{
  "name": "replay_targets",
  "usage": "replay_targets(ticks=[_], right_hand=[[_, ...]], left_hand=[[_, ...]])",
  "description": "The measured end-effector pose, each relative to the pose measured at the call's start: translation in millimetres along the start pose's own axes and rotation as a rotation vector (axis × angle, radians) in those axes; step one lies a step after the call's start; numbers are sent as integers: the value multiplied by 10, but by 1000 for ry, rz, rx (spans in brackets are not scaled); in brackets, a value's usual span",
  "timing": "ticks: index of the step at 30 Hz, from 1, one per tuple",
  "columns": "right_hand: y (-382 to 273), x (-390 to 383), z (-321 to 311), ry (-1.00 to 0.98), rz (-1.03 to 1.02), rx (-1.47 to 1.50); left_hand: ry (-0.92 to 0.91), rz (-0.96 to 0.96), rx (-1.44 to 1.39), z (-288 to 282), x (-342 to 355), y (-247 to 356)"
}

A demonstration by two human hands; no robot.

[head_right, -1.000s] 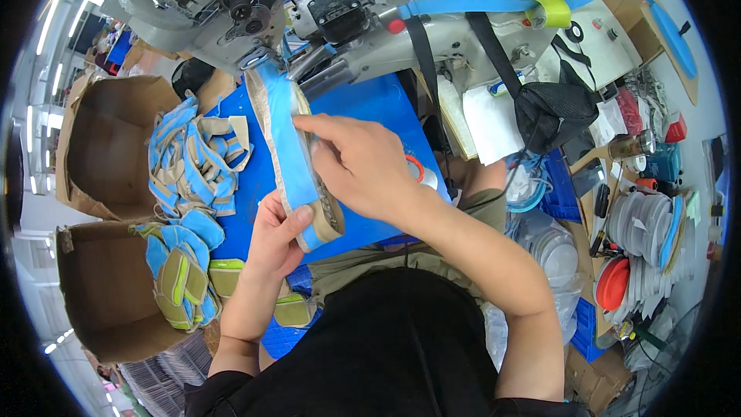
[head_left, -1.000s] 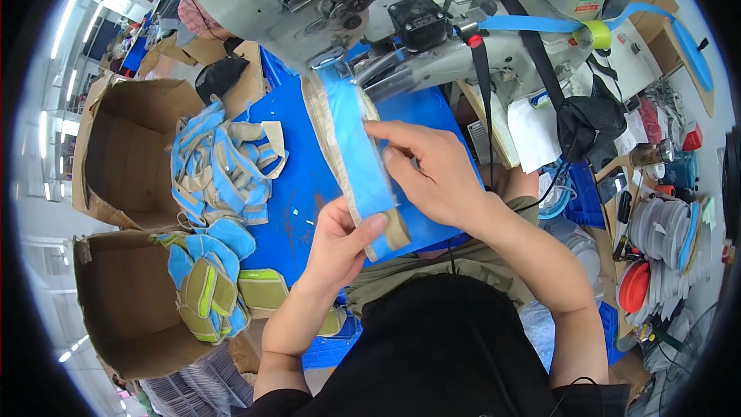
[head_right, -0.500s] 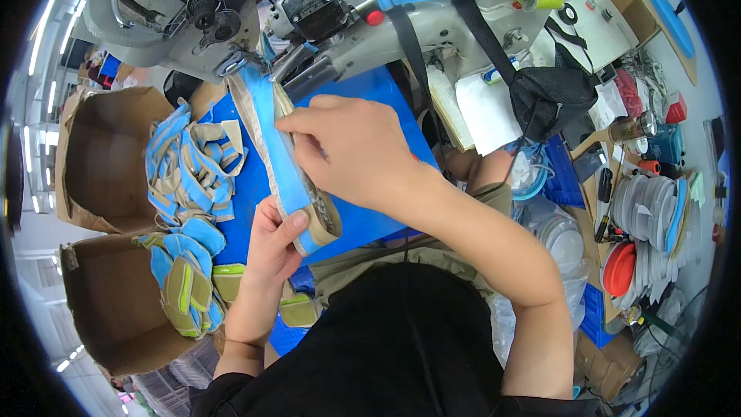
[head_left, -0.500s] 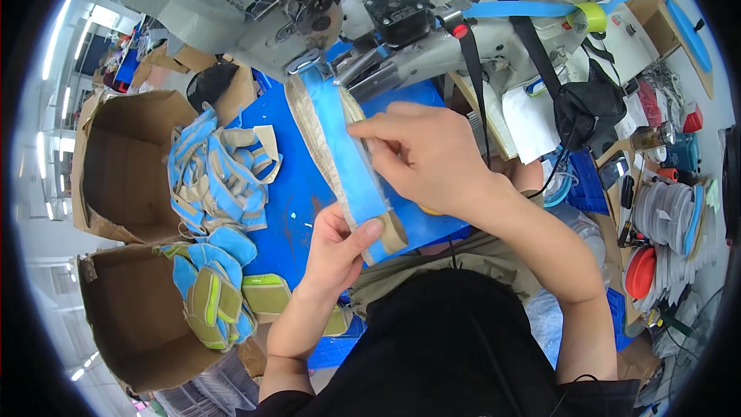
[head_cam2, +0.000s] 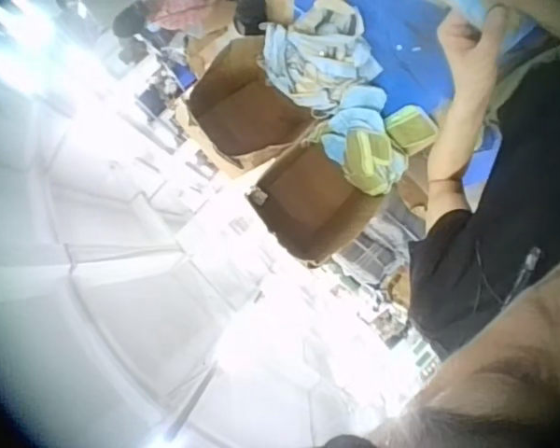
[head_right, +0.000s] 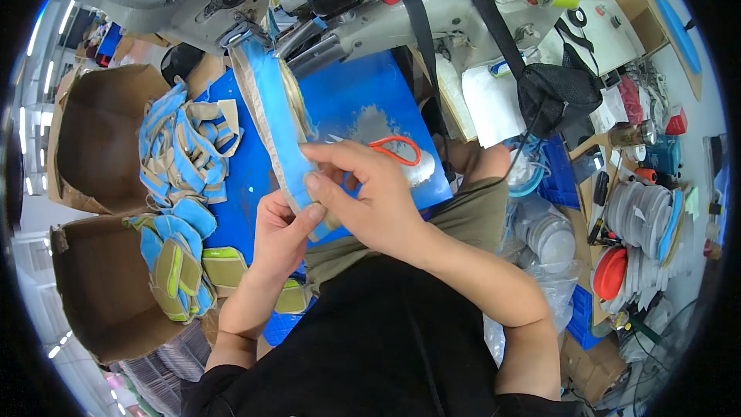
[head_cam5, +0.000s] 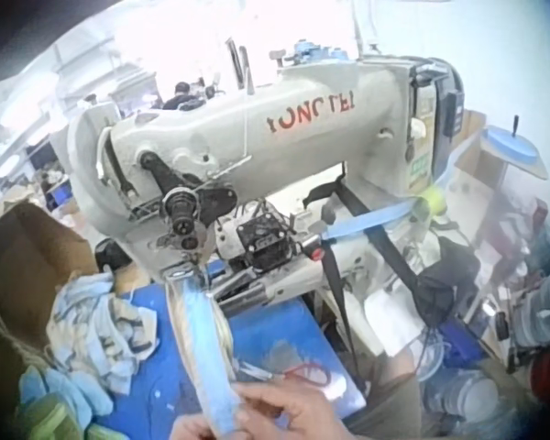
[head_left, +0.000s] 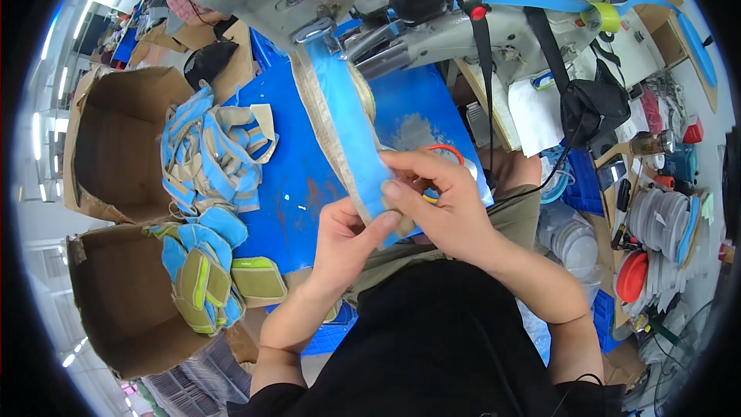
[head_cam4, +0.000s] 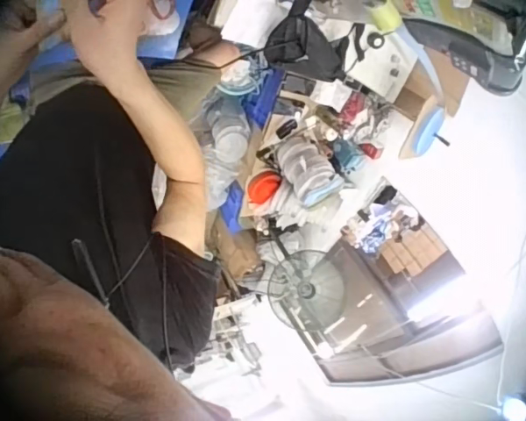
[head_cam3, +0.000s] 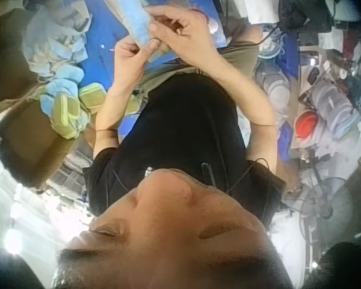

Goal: The person operates a sewing machine to stitch the edges of small fabric pouches. They repeatedly pick up pouches, align them under the presser foot, sew the seams, and then trim the excess thread with scissors. The person also inspects the finished pouches by turning them inside out and checking the seams.

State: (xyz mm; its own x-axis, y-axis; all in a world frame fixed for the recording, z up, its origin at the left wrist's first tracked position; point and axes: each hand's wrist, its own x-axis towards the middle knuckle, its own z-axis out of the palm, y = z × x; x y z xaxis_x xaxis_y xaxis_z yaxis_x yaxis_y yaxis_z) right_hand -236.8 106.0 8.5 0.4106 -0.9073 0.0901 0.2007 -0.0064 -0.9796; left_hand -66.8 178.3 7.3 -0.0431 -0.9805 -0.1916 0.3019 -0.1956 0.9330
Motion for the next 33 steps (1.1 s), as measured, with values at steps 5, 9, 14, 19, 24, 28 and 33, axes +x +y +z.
replay_targets(ticks=[5, 9, 14, 19, 24, 28, 33], right_hand=[[-20, -26, 54, 91, -52, 28], [8, 34, -59, -44, -188, -260], [-24, 45, -72, -10, -83, -85], [59, 124, -37, 31, 122, 272], [184, 302, 14, -29, 153, 250], [59, 387, 15, -3, 228, 273], [177, 538, 68, 74, 140, 72]], left_hand=[[39, -7, 1, 34, 0, 5], [39, -4, -1, -18, -17, -34], [32, -21, -17, -15, -13, -32], [24, -33, -29, -6, 4, -30], [14, -33, -42, -23, 7, -34], [33, -25, -43, -25, -13, -39], [18, -35, -55, -21, 15, -59]])
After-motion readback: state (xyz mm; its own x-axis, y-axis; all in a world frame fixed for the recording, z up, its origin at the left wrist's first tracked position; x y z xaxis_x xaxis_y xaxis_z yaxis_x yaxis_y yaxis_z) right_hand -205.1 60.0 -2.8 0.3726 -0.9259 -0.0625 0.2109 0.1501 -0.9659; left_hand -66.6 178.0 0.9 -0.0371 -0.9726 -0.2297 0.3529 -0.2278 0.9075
